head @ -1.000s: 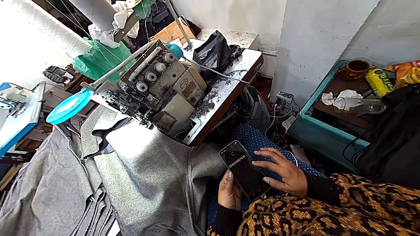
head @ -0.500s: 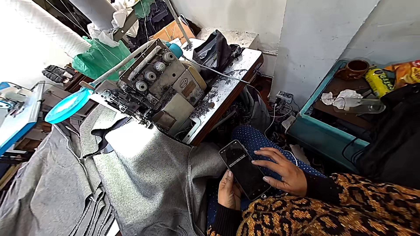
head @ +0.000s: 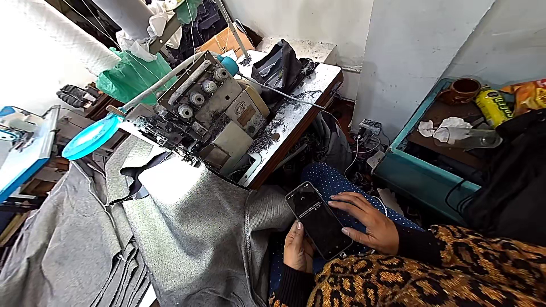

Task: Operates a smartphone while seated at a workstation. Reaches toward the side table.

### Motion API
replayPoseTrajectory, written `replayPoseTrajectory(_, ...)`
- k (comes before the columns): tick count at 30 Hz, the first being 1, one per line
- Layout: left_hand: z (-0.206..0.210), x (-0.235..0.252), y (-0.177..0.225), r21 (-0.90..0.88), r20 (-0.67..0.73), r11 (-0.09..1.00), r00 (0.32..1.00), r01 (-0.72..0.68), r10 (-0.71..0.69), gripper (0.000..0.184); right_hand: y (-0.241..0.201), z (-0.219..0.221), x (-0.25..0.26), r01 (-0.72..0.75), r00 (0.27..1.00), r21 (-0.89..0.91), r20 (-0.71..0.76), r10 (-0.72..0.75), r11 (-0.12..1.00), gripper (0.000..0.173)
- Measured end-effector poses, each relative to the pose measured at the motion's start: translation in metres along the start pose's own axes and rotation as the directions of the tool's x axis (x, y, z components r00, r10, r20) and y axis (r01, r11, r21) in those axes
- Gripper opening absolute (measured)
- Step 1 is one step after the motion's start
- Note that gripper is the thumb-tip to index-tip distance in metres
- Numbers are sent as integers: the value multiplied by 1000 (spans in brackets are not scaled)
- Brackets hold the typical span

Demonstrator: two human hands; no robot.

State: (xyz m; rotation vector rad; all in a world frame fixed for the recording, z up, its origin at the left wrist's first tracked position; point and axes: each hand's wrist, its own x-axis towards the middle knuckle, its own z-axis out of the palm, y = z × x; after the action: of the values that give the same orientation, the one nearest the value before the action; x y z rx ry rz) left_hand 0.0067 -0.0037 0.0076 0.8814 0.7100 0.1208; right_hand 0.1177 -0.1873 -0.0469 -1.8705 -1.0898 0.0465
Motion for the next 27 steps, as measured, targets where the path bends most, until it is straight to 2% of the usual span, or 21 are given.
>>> replayPoseTrajectory(8, -1, 0, 1, -2, 19, 1000, 1000, 7, -7, 37, -5, -4, 2, -91, 995, 72, 45, 88, 993, 61)
replayPoseTrajectory(27, -4, 2, -2, -37, 55, 999, 998, 3, -1, 38, -3, -2, 1, -62, 998, 85, 28, 60, 994, 58)
